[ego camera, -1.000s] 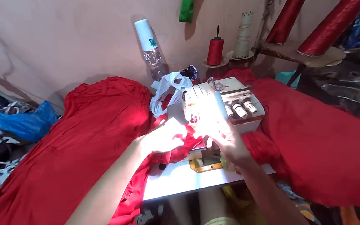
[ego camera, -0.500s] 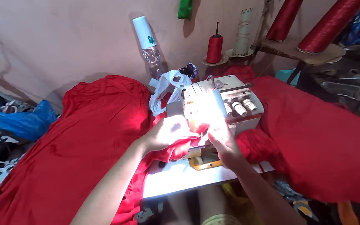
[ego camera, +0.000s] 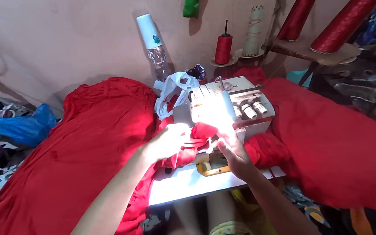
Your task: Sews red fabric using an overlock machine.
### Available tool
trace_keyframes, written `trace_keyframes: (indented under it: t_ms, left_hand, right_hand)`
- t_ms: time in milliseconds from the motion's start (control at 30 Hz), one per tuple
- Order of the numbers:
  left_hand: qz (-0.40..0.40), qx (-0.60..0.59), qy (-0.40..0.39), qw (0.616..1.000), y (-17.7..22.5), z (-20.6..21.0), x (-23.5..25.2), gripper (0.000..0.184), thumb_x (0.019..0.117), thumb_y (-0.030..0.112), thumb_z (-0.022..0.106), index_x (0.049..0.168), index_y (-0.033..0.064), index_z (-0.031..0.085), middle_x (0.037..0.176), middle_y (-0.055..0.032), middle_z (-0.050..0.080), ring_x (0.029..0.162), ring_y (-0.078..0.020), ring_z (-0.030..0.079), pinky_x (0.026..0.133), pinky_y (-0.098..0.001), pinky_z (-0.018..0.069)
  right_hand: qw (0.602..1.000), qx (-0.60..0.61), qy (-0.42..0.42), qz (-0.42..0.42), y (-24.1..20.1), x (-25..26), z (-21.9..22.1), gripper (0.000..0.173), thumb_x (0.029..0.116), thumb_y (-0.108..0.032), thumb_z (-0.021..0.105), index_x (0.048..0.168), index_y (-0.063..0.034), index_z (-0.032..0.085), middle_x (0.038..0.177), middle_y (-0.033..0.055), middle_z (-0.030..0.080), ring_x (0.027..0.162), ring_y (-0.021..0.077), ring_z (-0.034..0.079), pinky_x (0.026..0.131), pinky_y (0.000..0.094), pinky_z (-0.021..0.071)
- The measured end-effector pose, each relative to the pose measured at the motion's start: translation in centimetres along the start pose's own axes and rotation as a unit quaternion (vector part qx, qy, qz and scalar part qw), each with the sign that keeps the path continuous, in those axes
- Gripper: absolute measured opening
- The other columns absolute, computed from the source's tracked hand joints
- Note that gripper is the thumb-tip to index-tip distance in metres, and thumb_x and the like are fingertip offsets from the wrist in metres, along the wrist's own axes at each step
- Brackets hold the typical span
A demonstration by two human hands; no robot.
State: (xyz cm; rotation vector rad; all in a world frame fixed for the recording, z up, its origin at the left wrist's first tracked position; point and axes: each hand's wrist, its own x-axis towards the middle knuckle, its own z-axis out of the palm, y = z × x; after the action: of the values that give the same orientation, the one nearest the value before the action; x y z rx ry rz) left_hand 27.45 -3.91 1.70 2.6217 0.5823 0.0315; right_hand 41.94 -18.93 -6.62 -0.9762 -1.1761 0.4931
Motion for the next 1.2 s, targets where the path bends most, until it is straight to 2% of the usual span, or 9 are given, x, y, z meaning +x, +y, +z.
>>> trace_keyframes:
  t_ms: [267, 400, 533, 700, 833, 933, 1000, 1100, 1200]
  left_hand:
    - [0.035, 0.069, -0.046, 0.996, 1.0, 0.3, 0.4, 0.027, 0.1027, 0.021, 0.055, 0.096, -0.0020, 0.069, 0.087, -0.0155, 0.067, 0.086, -0.0283, 0.066, 0.082, -0.0496, 0.0497]
    - [0.109, 0.040, 0.029, 0.993, 0.7, 1.4, 0.6, 0.024, 0.0972, 0.022, 0.062, 0.091, 0.0007, 0.071, 0.084, -0.0123, 0.066, 0.083, -0.0244, 0.065, 0.076, -0.0453, 0.0515]
    - [0.135, -0.024, 0.061, 0.989, 1.9, 2.4, 0.2, 0.029, 0.0988, 0.024, 0.061, 0.107, -0.0008, 0.073, 0.102, -0.0151, 0.071, 0.101, -0.0211, 0.067, 0.092, -0.0387, 0.0516]
    - [0.133, -0.073, 0.057, 0.987, 2.6, 2.6, 0.2, 0.026, 0.0987, 0.022, 0.060, 0.105, -0.0021, 0.068, 0.093, -0.0111, 0.067, 0.089, -0.0106, 0.063, 0.082, -0.0254, 0.0504]
    - [0.130, 0.007, 0.056, 0.990, 2.7, 1.6, -0.7, 0.028, 0.0992, 0.024, 0.057, 0.110, -0.0003, 0.067, 0.090, -0.0112, 0.066, 0.086, -0.0176, 0.062, 0.079, -0.0339, 0.0498]
    - [0.187, 0.166, 0.079, 0.965, 2.3, 1.1, -1.0, 0.028, 0.0959, 0.024, 0.056, 0.101, 0.0004, 0.070, 0.086, -0.0134, 0.068, 0.079, -0.0275, 0.067, 0.072, -0.0451, 0.0529]
    - [0.152, 0.262, 0.018, 0.953, 2.7, 0.0, -0.5, 0.026, 0.0941, 0.027, 0.056, 0.095, 0.0063, 0.072, 0.091, -0.0124, 0.070, 0.094, -0.0313, 0.067, 0.084, -0.0532, 0.0480]
    - [0.095, 0.351, -0.042, 0.931, 1.1, -0.4, 1.4, 0.019, 0.0962, 0.018, 0.056, 0.099, 0.0117, 0.074, 0.098, -0.0081, 0.072, 0.117, -0.0328, 0.063, 0.111, -0.0648, 0.0307]
    - [0.128, 0.235, -0.058, 0.962, -0.3, -0.8, 1.9, 0.025, 0.0959, 0.028, 0.058, 0.092, 0.0098, 0.075, 0.099, -0.0095, 0.069, 0.110, -0.0311, 0.060, 0.096, -0.0581, 0.0390]
  right_hand:
    - [0.999, 0.042, 0.018, 0.022, 1.0, -0.2, -0.5, 0.068, 0.1045, -0.040, 0.048, 0.142, 0.0146, 0.029, 0.125, 0.0047, 0.060, 0.105, -0.0016, 0.063, 0.088, 0.0193, 0.0563]
    - [0.997, 0.056, 0.031, 0.033, 1.0, -0.2, -0.7, 0.071, 0.1043, -0.046, 0.048, 0.142, 0.0111, 0.031, 0.126, 0.0029, 0.059, 0.108, 0.0011, 0.064, 0.087, 0.0212, 0.0579]
    - [0.996, 0.080, 0.031, 0.011, 1.2, -0.2, -0.3, 0.075, 0.1030, -0.053, 0.046, 0.142, 0.0089, 0.030, 0.123, -0.0008, 0.059, 0.109, 0.0008, 0.061, 0.091, 0.0213, 0.0551]
    - [0.999, 0.035, -0.006, 0.016, 0.8, -0.8, 0.9, 0.099, 0.1021, -0.066, 0.033, 0.146, 0.0229, 0.027, 0.149, 0.0254, 0.045, 0.134, 0.0068, 0.051, 0.108, 0.0223, 0.0450]
    - [0.999, -0.001, -0.032, 0.000, 1.2, -0.4, 0.9, 0.097, 0.1021, -0.066, 0.031, 0.133, 0.0254, 0.041, 0.120, 0.0167, 0.062, 0.097, -0.0057, 0.058, 0.090, 0.0148, 0.0484]
    - [0.995, -0.090, -0.049, 0.017, 1.2, -0.4, 0.8, 0.071, 0.1059, -0.058, 0.026, 0.092, 0.0027, 0.060, 0.079, -0.0020, 0.055, 0.074, -0.0040, 0.050, 0.073, 0.0163, 0.0442]
    - [0.988, -0.134, -0.074, 0.029, 1.1, -0.5, 0.4, 0.075, 0.1060, -0.055, 0.026, 0.099, 0.0059, 0.070, 0.087, 0.0097, 0.068, 0.086, 0.0062, 0.062, 0.080, 0.0262, 0.0509]
    - [0.988, -0.137, -0.062, 0.034, 1.3, -0.5, 0.3, 0.085, 0.1036, -0.066, 0.019, 0.092, 0.0042, 0.065, 0.074, 0.0005, 0.056, 0.072, -0.0015, 0.051, 0.069, 0.0180, 0.0443]
    - [0.990, -0.108, -0.065, 0.063, 1.1, -0.5, 0.1, 0.077, 0.1046, -0.060, 0.025, 0.092, 0.0051, 0.064, 0.072, -0.0053, 0.051, 0.067, -0.0063, 0.045, 0.066, 0.0136, 0.0406]
